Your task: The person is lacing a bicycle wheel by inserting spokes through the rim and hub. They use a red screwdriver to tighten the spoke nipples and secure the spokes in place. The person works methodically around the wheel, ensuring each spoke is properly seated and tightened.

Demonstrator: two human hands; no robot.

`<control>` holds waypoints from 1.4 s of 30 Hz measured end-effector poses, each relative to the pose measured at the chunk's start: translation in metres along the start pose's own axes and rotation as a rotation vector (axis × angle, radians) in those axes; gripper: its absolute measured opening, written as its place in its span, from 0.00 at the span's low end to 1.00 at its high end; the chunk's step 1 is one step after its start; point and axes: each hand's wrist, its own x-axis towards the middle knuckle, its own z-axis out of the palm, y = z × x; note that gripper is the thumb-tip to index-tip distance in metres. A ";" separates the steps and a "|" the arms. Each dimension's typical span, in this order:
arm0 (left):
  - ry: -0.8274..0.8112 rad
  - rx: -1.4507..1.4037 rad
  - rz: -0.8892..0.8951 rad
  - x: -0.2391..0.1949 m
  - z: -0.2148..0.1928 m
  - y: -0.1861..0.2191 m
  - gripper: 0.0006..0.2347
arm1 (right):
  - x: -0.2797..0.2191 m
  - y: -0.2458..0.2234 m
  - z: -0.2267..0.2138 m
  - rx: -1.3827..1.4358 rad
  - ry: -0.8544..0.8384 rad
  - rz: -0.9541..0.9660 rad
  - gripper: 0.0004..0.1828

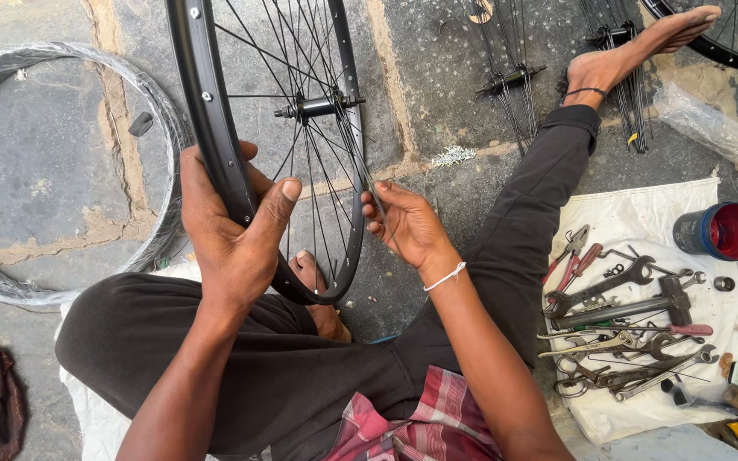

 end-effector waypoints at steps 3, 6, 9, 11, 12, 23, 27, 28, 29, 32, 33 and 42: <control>-0.015 0.029 0.052 0.000 0.000 -0.001 0.17 | -0.003 0.002 0.013 -0.398 0.071 -0.192 0.06; -0.023 0.052 0.051 0.001 0.001 -0.001 0.17 | -0.010 0.003 0.027 -1.191 0.283 -0.450 0.07; -0.025 0.045 0.028 0.001 0.003 0.001 0.18 | -0.013 0.001 0.033 -1.410 0.335 -0.497 0.08; -0.027 0.035 0.030 0.000 0.004 0.002 0.18 | -0.011 0.001 0.032 -1.388 0.311 -0.483 0.08; -0.027 0.030 0.036 0.000 0.005 0.002 0.18 | -0.008 0.001 0.031 -1.412 0.306 -0.485 0.09; -0.032 0.017 0.026 0.002 0.005 0.005 0.19 | -0.037 -0.005 0.069 -1.167 0.222 -0.520 0.12; -0.117 -0.241 -0.001 0.000 0.010 0.009 0.23 | -0.046 0.005 0.094 -0.611 -0.249 -0.711 0.18; -0.147 -0.328 -0.017 0.001 0.011 0.008 0.24 | -0.038 0.010 0.099 -0.608 -0.339 -0.800 0.21; -0.138 -0.279 -0.008 0.000 0.014 0.007 0.24 | -0.025 0.016 0.102 -0.720 -0.150 -0.887 0.20; -0.115 -0.154 0.014 -0.006 0.019 0.002 0.24 | 0.031 0.023 0.090 -1.130 0.384 -1.015 0.16; -0.116 -0.134 0.017 -0.008 0.020 0.001 0.24 | 0.052 0.018 0.079 -1.331 0.529 -0.981 0.14; -0.109 -0.136 0.013 -0.012 0.020 0.001 0.24 | 0.120 0.018 0.033 -1.800 0.613 -0.855 0.19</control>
